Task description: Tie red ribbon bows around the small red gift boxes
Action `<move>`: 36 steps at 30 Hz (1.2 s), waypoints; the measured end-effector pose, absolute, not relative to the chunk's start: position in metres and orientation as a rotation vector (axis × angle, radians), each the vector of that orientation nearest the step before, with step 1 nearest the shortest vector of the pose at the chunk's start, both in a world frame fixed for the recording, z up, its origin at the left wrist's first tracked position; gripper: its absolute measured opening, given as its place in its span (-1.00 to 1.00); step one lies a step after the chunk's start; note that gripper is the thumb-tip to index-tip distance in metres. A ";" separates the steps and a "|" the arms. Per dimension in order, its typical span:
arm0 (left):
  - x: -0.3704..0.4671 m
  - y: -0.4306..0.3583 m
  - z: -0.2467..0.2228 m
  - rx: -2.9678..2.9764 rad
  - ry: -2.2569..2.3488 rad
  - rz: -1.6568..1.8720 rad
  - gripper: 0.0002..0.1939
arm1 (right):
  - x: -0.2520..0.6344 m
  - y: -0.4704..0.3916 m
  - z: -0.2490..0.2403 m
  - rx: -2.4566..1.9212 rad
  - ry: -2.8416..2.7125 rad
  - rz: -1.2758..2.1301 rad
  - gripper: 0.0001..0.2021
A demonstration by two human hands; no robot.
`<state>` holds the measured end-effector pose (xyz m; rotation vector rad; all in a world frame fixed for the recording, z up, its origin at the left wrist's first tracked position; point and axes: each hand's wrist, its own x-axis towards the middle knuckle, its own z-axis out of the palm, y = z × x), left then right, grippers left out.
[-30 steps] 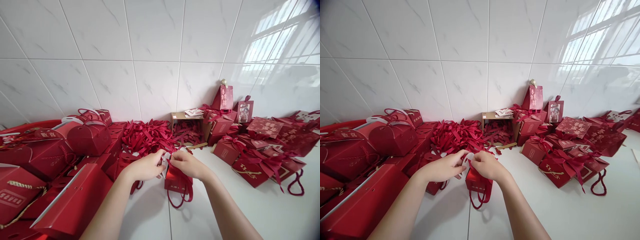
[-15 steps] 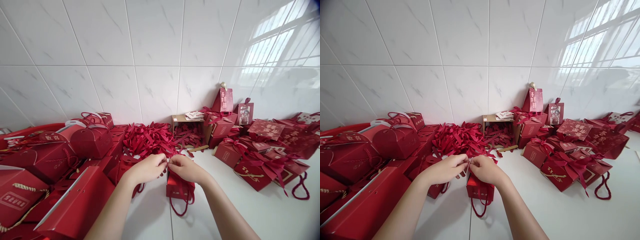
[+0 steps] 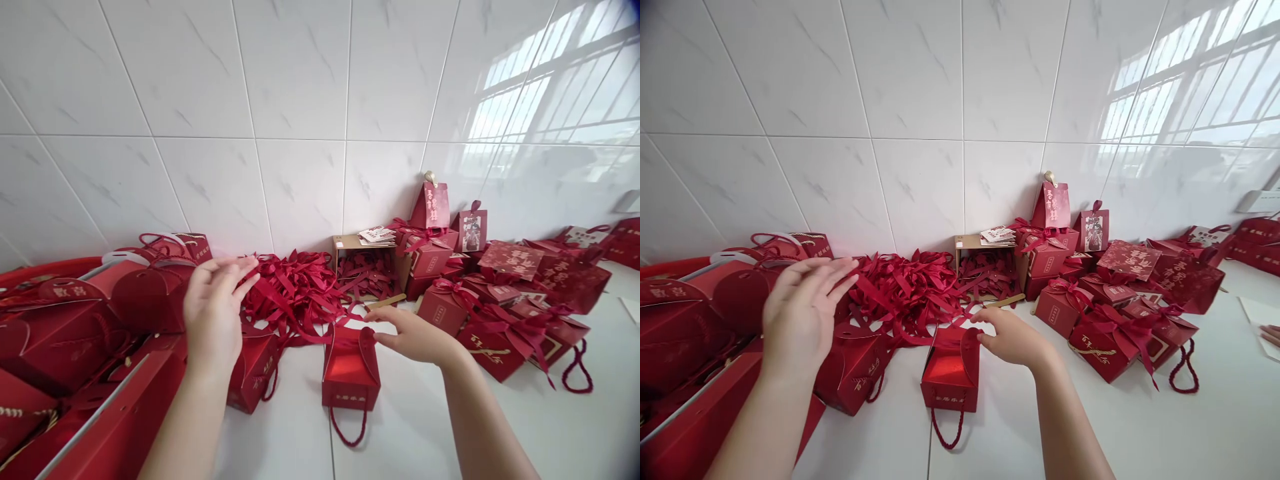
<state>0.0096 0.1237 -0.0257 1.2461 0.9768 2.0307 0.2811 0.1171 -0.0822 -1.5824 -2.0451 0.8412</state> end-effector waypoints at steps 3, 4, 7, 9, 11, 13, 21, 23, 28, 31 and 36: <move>0.022 0.126 -0.038 1.602 1.204 1.557 -0.91 | 0.279 0.119 -0.084 -1.680 -2.062 0.886 -0.73; 0.027 0.127 -0.044 1.687 1.224 1.355 -0.92 | 0.278 0.119 -0.084 -1.706 -2.055 0.891 -0.71; 0.041 0.129 -0.062 1.801 1.138 0.976 -0.94 | 0.277 0.120 -0.083 -1.763 -2.052 0.889 -0.64; 0.046 0.128 -0.071 1.845 1.105 0.822 -0.91 | 0.278 0.118 -0.081 -1.745 -2.086 0.951 -0.63; 0.049 0.127 -0.077 1.873 1.142 0.665 -0.87 | 0.280 0.116 -0.079 -1.696 -2.115 1.064 -0.54; 0.049 0.127 -0.079 1.875 1.220 0.532 -0.82 | 0.280 0.114 -0.080 -1.659 -2.132 1.118 -0.44; 0.045 0.131 -0.085 1.820 1.388 0.297 -0.65 | 0.265 0.130 -0.100 -1.768 -2.054 0.913 -0.68; 0.043 0.131 -0.085 1.813 1.396 0.293 -0.64 | 0.267 0.133 -0.099 -1.796 -2.028 0.878 -0.79; 0.032 0.131 -0.072 1.849 1.383 0.338 -0.70 | 0.287 0.127 -0.087 -1.763 -2.042 0.840 -0.85; 0.024 0.128 -0.061 1.808 1.345 0.432 -0.70 | 0.299 0.118 -0.075 -1.632 -2.024 0.890 -0.77; 0.012 0.119 -0.044 1.876 1.359 0.476 -0.72 | 0.308 0.103 -0.059 -1.470 -1.937 1.031 -0.78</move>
